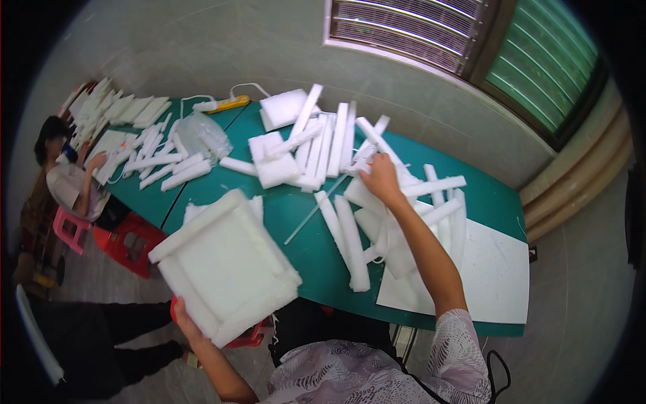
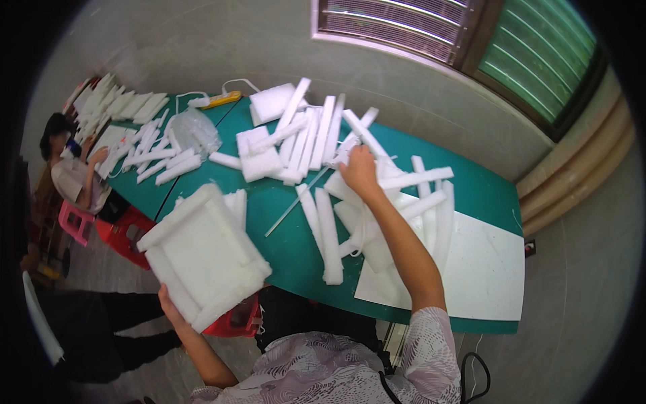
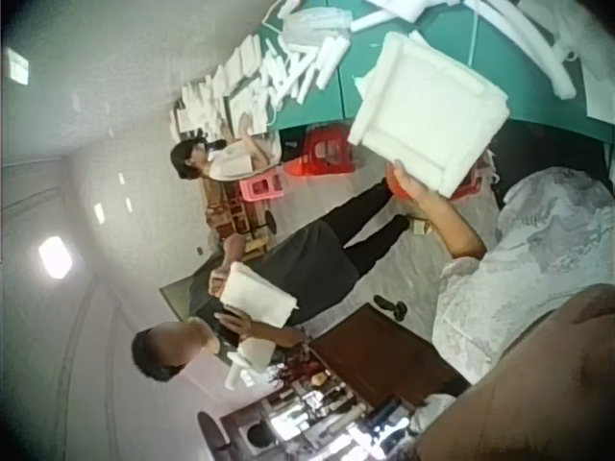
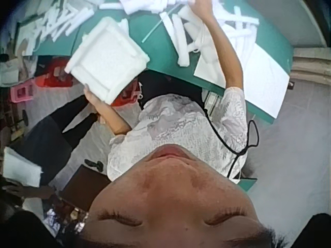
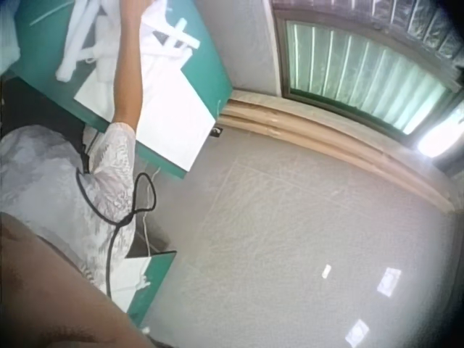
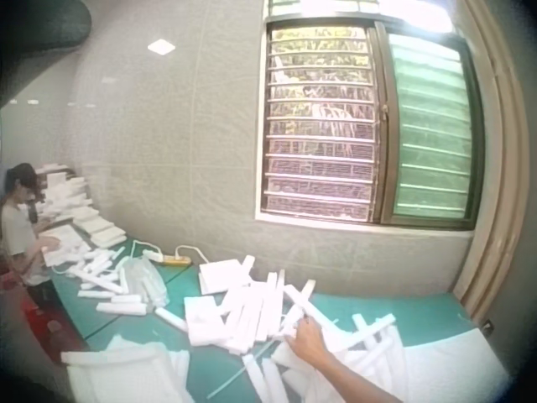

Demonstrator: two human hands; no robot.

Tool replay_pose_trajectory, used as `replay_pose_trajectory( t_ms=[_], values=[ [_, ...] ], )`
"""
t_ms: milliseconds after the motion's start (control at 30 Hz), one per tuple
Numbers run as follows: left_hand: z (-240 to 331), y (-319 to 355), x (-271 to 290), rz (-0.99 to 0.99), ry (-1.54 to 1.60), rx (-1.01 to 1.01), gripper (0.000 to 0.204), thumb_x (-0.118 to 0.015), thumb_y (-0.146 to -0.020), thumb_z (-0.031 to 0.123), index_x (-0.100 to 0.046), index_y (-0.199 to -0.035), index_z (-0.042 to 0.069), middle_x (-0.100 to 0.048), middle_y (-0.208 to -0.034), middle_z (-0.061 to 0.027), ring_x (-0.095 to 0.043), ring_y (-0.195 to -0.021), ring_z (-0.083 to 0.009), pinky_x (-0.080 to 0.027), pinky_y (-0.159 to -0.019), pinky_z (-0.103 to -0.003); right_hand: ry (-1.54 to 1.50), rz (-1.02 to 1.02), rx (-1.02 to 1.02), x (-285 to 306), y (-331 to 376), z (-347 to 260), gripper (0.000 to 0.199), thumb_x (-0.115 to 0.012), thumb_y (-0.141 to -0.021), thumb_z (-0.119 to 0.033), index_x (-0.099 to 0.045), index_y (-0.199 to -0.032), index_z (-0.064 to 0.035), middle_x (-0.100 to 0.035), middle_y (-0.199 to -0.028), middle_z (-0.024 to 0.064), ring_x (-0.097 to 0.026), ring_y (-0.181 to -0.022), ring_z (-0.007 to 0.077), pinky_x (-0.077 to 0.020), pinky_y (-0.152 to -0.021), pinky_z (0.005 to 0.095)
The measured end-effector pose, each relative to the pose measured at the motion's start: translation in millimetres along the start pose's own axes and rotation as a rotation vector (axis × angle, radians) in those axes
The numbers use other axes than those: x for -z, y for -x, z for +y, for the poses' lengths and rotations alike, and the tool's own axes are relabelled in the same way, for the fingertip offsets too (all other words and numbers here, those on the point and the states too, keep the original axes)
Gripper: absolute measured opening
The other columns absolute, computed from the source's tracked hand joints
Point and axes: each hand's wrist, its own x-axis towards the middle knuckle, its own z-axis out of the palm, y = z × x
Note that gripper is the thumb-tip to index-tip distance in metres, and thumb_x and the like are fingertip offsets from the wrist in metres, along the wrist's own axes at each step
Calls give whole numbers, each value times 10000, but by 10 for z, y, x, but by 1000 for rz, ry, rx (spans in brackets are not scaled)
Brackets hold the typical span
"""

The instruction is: Using a hot glue gun to assemble rectangular pieces of foam into a frame or cushion structure.

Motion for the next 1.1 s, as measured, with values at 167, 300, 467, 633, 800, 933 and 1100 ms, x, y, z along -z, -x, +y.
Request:
replay_pose_trajectory(
  t_ms=[167,300,467,633,800,933,1100],
  values=[
    [-94,-54,-318,-33,-53,16,659,-569,-836,343,-382,-1342,-34,-524,-1266,-180,-535,-1143,-302,-412,-1003,-400,-72,189,249,703,385,-383,427,-700,-773,-200,-559,-1126,-6,-555,-1136,218,-536,-1032,382,-437,-889,443],
    [-63,22,-653,-224,-18,64,730,-624,-812,338,-334,-1371,-31,-497,-1290,-181,-519,-1167,-299,-412,-1009,-395,-475,-163,152,1359,907,-1047,604,-702,-790,-216,-463,-1304,-8,-478,-1332,205,-434,-1266,329,-369,-1024,400],
    [-223,28,-1048,-428,18,157,806,-654,-807,360,-274,-1405,-23,-450,-1336,-180,-487,-1208,-291,-406,-1019,-389,-1281,-770,-106,1456,1478,-1081,960,-695,-823,-384,-81,-1490,-69,-300,-1464,197,-335,-1339,317,-335,-1057,403],
    [-310,141,-1342,-577,-98,110,1045,-550,-805,661,-123,-1454,-38,-304,-1458,-186,-349,-1330,-289,-301,-1091,-406,-1617,-719,-341,1360,1723,-885,1024,-685,-808,-463,-40,-1488,-49,-265,-1478,162,-305,-1356,257,-286,-1088,384],
    [-238,180,-1502,-726,34,244,1090,-457,-798,738,-97,-1453,-56,-274,-1477,-196,-309,-1354,-296,-264,-1109,-413,-1751,-666,-305,1284,1900,-691,892,-584,-866,-483,-108,-1481,-45,-284,-1475,131,-337,-1340,245,-316,-1080,404],
    [-210,160,-1515,-774,94,326,1081,-416,-811,747,-95,-1453,-62,-259,-1484,-207,-303,-1359,-302,-263,-1108,-420,-1813,-600,-334,1156,1987,-603,740,-493,-920,-485,-241,-1444,-26,-404,-1405,155,-428,-1276,266,-357,-1051,422],
    [-443,84,-1672,-826,72,383,1059,-342,-830,756,-119,-1449,-73,-241,-1495,-203,-266,-1374,-296,-195,-1132,-404,-2152,-510,-422,924,2241,-89,605,-474,-943,-441,-382,-1369,-21,-534,-1276,137,-531,-1163,262,-422,-988,419]
  ],
)
